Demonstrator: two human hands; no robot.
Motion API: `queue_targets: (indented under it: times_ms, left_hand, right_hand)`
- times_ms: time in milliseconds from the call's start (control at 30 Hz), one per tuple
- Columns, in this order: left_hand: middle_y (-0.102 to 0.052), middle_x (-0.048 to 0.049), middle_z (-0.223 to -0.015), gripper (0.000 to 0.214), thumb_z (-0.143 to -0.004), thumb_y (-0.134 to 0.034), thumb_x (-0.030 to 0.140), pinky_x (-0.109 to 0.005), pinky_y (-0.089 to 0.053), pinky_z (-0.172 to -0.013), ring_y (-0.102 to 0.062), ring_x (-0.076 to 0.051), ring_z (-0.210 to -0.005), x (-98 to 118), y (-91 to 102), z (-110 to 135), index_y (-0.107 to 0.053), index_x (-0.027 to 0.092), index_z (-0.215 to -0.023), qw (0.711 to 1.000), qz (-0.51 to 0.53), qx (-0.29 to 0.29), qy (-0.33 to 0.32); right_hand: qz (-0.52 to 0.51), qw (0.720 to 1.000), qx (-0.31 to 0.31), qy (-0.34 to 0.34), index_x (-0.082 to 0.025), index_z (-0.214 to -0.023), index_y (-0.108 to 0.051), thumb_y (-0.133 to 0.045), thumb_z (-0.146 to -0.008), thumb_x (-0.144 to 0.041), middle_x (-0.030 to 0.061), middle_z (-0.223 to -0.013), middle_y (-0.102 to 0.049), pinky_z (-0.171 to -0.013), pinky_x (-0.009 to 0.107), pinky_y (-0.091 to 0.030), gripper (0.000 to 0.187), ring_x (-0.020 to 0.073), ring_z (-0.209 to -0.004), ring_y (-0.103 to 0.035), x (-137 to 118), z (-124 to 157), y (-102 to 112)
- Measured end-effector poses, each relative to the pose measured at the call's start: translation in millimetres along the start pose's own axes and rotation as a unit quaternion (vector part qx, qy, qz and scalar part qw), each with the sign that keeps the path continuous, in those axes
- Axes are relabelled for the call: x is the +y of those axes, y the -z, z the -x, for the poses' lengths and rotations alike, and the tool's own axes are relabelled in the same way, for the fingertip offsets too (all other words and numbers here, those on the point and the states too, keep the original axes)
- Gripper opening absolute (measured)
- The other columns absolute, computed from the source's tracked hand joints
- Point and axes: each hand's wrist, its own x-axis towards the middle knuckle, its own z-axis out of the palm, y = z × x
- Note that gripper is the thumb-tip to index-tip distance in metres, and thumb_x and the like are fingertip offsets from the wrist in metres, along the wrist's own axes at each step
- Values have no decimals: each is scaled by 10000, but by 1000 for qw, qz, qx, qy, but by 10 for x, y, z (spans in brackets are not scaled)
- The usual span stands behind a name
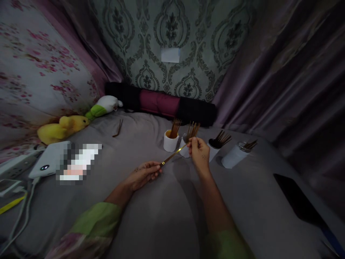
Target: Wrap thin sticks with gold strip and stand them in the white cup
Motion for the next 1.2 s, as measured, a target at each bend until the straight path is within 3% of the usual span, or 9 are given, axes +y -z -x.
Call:
queue_targets:
  times_ms: [400,533,900,1200]
  left_hand:
    - [-588,-49,-738,102,-748,-598,130,-168,-410,-548,-502,-51,-579,27,101,-25,-611,81,-836,989,148,20,14]
    - [-577,-40,-734,74,-766,-565,111,-164,-391,-501,-495,-51,-568,59,109,-15,-611,86,-818,982,187,26,12]
    - [-571,-28,-734,94,-769,-552,93,-165,-394,-488,-506,-53,-575,61,143,-35,-603,93,-847,972,232,28,22]
    - [-569,-31,-734,89,-761,-564,99,-165,-384,-483,-501,-49,-573,69,140,-32,-600,98,-843,972,233,33,18]
  right_hand:
    - [21,999,-3,49,-157,-753,-561,-523,-753,-463,-20,-573,-532,-315,169,-286,308,44,-375,-395,-203,-317,-53]
    - [28,997,8,65,-158,-750,-566,-522,-758,-438,-21,-562,-535,-317,178,-276,284,48,-366,-394,-292,-429,-15]
    - [75,987,44,135,-155,-717,-564,-504,-778,-426,-12,-550,-533,-335,179,-285,284,46,-366,-394,-575,-807,35]
    - [143,970,50,190,-155,-776,-573,-437,-813,-443,1,-592,-571,-395,196,-335,321,65,-405,-445,-594,-1118,-71]
